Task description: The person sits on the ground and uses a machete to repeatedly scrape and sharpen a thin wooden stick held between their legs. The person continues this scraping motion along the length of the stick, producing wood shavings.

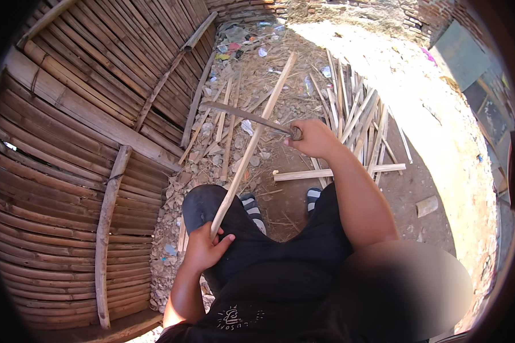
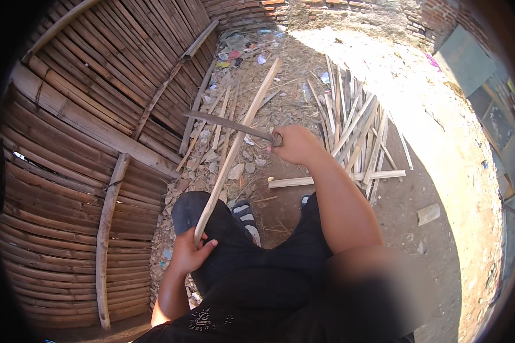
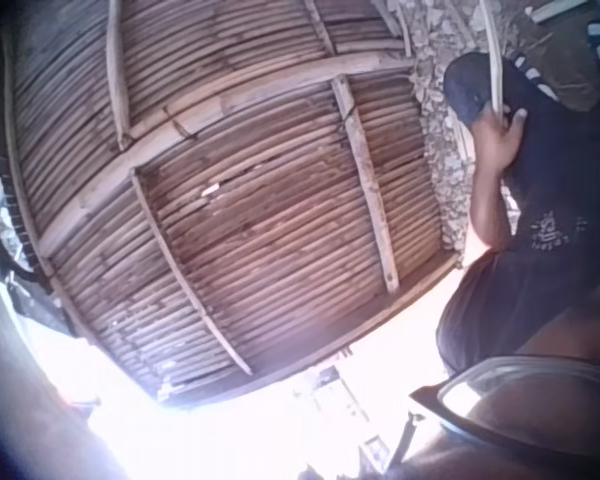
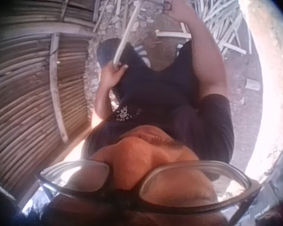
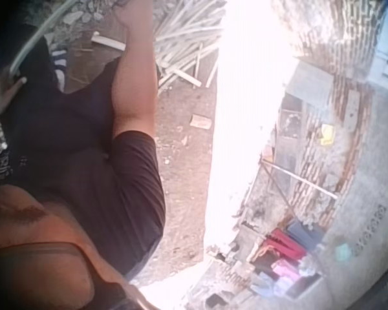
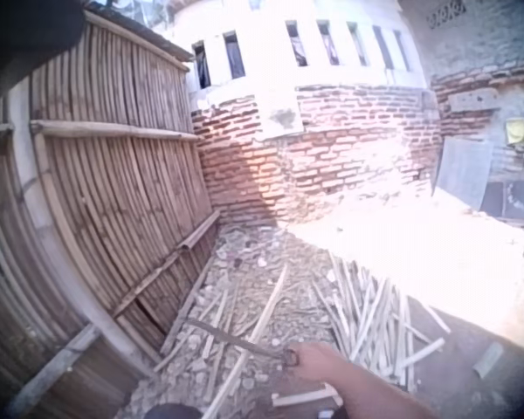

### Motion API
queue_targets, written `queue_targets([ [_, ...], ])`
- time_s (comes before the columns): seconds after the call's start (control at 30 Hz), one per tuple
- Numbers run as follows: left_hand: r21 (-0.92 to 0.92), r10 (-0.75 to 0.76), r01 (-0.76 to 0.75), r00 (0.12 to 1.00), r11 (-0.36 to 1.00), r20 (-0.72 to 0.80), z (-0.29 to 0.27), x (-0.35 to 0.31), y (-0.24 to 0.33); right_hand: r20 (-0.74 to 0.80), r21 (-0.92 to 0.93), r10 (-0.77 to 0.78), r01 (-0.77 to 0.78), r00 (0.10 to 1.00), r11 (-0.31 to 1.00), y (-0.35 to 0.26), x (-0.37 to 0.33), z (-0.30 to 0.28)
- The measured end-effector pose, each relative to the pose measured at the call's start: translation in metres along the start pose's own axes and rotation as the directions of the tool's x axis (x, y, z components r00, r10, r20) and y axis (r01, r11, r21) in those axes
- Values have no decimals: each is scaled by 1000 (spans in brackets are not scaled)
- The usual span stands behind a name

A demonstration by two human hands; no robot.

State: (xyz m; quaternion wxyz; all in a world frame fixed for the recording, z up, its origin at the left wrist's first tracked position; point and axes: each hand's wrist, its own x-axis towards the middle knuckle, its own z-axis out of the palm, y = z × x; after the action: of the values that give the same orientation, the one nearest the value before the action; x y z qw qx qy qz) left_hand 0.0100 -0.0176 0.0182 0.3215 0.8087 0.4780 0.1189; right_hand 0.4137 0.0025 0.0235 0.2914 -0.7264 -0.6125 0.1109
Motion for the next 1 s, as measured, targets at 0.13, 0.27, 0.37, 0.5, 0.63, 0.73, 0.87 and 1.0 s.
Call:
queue_targets([
  [0.13,-4,33,-33,999,999,19,0,2,-3,87,85,203,-210,975,974,5,1,-21],
  [0.27,-33,8,-8,1000,999,20,1,2,-6,205,8,-62,62,977,998,-11,-5,-5],
  [0.37,-33,2,-2,1000,999,11,1,0,-7,360,-34,-171,197,917,980,-43,-12,10],
  [0.5,4,9,-9,1000,1000,16,1,0,-7,427,-82,-245,307,870,948,-51,-14,18],
  [0.63,-59,9,-8,1000,998,14,0,1,-6,237,-27,-56,64,970,998,-12,-1,-4],
  [0.73,-64,16,-16,1000,998,8,0,1,-5,0,62,124,-124,992,990,14,4,-14],
  [0.87,-99,-10,13,1000,995,22,2,2,-7,-19,77,75,-73,997,994,16,3,-7],
  [1.0,-153,-48,49,999,987,14,5,0,-15,261,16,-111,111,959,994,-24,-6,7],
])
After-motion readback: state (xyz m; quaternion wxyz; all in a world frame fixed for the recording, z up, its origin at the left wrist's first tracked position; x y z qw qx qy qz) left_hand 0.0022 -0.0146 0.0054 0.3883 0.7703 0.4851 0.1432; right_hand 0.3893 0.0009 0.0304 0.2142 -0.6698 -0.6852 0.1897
